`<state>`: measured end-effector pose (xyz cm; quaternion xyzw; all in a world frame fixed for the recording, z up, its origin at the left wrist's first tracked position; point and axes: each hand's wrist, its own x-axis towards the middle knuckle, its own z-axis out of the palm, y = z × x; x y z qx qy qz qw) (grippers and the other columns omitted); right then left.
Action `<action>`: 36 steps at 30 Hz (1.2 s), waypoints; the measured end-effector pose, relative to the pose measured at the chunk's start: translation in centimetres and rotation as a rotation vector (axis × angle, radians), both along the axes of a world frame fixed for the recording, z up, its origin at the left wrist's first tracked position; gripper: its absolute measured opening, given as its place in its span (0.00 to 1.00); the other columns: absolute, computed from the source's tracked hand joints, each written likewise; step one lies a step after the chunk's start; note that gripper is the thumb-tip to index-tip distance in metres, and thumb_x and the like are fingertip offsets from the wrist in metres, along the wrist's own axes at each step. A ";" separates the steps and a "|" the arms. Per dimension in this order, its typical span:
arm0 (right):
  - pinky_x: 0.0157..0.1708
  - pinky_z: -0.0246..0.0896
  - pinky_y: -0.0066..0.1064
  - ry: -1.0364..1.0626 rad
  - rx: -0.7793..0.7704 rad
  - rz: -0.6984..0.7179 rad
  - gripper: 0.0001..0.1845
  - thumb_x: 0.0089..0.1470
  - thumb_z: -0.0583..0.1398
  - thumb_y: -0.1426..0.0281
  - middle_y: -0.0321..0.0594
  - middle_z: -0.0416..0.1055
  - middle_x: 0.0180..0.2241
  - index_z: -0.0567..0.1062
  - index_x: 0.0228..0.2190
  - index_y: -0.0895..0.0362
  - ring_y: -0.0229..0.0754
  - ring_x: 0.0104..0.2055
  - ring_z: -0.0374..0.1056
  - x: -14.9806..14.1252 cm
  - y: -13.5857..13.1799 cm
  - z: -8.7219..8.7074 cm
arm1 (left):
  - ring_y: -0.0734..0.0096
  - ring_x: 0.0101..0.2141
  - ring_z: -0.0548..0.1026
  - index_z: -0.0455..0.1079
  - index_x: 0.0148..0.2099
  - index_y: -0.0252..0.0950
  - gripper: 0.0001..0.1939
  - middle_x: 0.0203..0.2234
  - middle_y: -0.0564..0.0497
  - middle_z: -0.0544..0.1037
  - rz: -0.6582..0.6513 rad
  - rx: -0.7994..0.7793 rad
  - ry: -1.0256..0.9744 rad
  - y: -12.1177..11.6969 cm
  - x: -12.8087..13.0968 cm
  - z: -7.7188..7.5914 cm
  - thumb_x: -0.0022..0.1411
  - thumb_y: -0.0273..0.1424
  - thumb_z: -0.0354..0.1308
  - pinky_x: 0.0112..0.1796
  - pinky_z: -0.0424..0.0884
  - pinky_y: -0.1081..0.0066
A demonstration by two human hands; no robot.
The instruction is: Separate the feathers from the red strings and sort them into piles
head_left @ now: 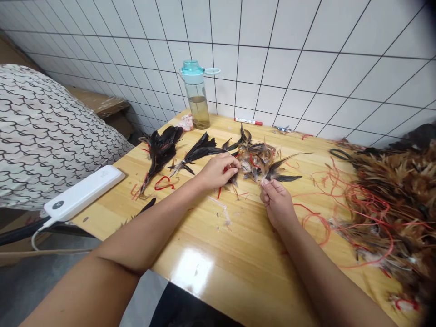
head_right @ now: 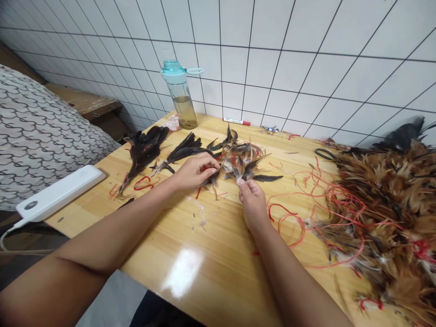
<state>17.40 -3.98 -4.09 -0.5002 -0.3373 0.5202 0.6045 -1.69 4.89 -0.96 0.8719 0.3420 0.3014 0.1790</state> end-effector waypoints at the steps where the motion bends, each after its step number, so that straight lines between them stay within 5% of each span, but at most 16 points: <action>1: 0.19 0.36 0.27 0.001 0.000 -0.001 0.19 0.40 0.68 0.55 0.27 0.52 0.16 0.71 0.24 0.56 0.30 0.19 0.44 0.0 0.0 0.0 | 0.68 0.37 0.69 0.73 0.38 0.35 0.08 0.34 0.48 0.74 0.046 0.085 0.007 -0.2 0.3 -0.3 0.61 0.30 0.53 0.43 0.66 0.66; 8: 0.20 0.37 0.27 -0.007 0.013 0.009 0.19 0.41 0.67 0.56 0.27 0.54 0.17 0.71 0.25 0.57 0.30 0.20 0.45 0.0 0.0 0.0 | 0.63 0.44 0.65 0.74 0.46 0.38 0.11 0.42 0.46 0.72 0.028 0.313 0.109 -1.5 2.9 -2.5 0.62 0.30 0.55 0.47 0.65 0.62; 12: 0.20 0.39 0.27 -0.028 0.021 0.008 0.18 0.42 0.67 0.56 0.28 0.55 0.18 0.71 0.24 0.56 0.30 0.20 0.46 -0.1 0.0 0.0 | 0.64 0.42 0.64 0.75 0.41 0.38 0.10 0.39 0.46 0.73 0.005 0.334 0.147 -1.3 3.8 -3.2 0.64 0.30 0.52 0.46 0.65 0.63; 20: 0.20 0.39 0.28 -0.078 0.024 0.003 0.18 0.43 0.66 0.55 0.28 0.54 0.18 0.69 0.24 0.55 0.31 0.20 0.45 -0.3 -0.1 0.1 | 0.64 0.40 0.64 0.69 0.35 0.34 0.09 0.35 0.45 0.73 -0.004 0.259 0.159 -1.1 3.1 -2.4 0.65 0.27 0.48 0.44 0.64 0.63; 28: 0.21 0.40 0.28 -0.073 0.037 0.013 0.17 0.45 0.65 0.56 0.28 0.54 0.18 0.70 0.25 0.56 0.31 0.20 0.46 -0.1 -0.2 -0.1 | 0.63 0.45 0.64 0.71 0.47 0.37 0.10 0.42 0.46 0.74 -0.058 0.283 0.144 -0.8 3.2 -3.0 0.63 0.29 0.53 0.48 0.64 0.62; 36: 0.20 0.39 0.28 -0.093 0.035 0.018 0.18 0.45 0.65 0.55 0.27 0.53 0.18 0.70 0.25 0.56 0.31 0.19 0.45 -0.3 -0.2 0.0 | 0.65 0.43 0.65 0.70 0.35 0.35 0.10 0.37 0.46 0.74 -0.068 0.282 0.134 -0.7 3.6 -3.3 0.66 0.29 0.49 0.47 0.63 0.64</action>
